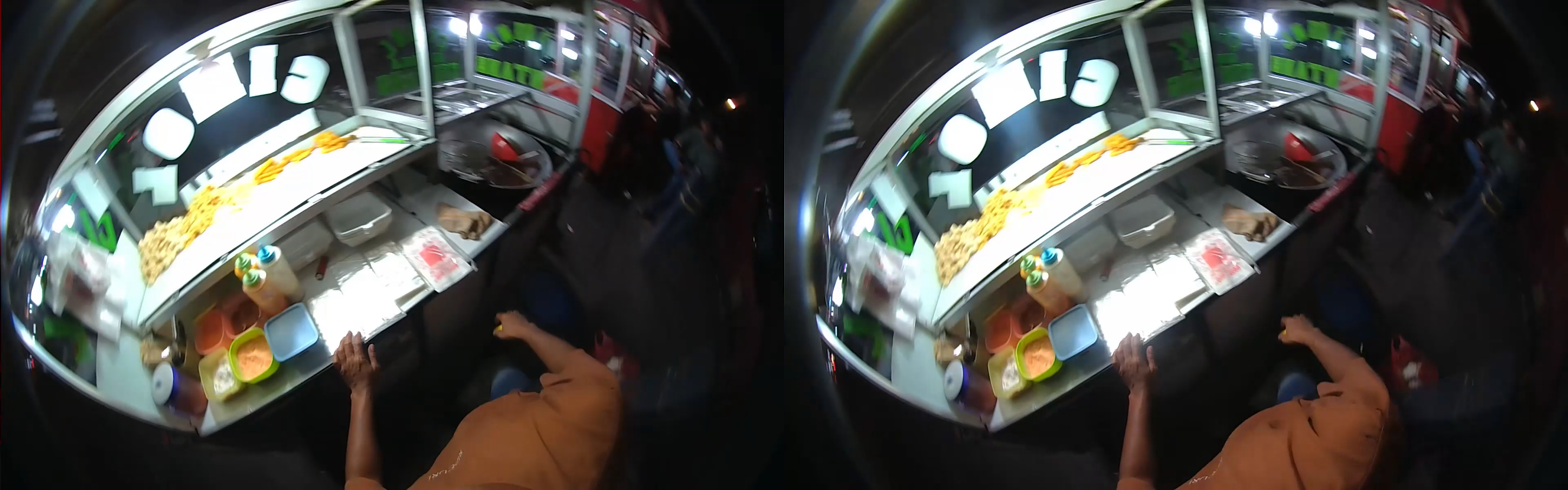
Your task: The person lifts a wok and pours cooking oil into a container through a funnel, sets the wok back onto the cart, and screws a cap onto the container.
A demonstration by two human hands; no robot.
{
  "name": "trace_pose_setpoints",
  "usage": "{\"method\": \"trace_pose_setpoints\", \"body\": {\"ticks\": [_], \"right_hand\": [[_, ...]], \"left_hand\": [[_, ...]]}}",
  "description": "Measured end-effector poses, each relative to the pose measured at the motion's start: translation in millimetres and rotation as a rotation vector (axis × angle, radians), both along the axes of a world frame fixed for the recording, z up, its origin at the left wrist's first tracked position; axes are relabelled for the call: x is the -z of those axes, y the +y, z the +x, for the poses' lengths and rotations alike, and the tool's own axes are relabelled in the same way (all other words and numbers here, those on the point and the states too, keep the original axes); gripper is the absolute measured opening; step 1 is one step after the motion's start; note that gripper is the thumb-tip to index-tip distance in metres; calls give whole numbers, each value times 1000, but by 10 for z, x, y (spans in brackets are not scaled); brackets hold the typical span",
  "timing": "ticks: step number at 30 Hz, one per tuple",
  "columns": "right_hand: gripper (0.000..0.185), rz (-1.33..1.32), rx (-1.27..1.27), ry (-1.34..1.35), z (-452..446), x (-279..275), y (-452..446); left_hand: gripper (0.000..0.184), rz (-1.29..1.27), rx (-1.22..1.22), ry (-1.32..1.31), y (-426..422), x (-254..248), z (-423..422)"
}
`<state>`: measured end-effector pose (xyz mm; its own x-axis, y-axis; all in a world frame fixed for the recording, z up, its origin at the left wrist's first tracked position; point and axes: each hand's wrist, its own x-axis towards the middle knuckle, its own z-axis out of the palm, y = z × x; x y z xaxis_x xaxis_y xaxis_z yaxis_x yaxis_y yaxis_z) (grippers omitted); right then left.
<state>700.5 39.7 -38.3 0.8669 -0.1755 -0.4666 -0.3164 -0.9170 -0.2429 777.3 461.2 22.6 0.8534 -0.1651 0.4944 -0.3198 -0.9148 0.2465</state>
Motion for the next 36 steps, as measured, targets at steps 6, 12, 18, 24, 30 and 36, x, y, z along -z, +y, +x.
{"method": "trace_pose_setpoints", "body": {"ticks": [6, 12, 18, 24, 30, 36], "right_hand": [[49, -124, 417, -202, -774, -246, -64], [46, -168, 653, -271, -1603, -111, -153], [45, -122, 704, -207, -2002, -4, -35], [48, 34, 790, -184, -2376, 40, -69], [50, 189, 916, -100, -2945, 543, -146], [47, 181, 923, 7, -3387, 592, -218]], "left_hand": [[50, 53, 32, 26, 26, -30, -36], [50, 60, 82, 4, 82, 33, -25], [57, 35, 74, 48, 56, -43, -90], [62, 55, 61, 53, 11, -33, -87], [65, 85, 70, 32, 53, -12, -84], [66, 89, 47, 26, 2, 12, -142]]}}
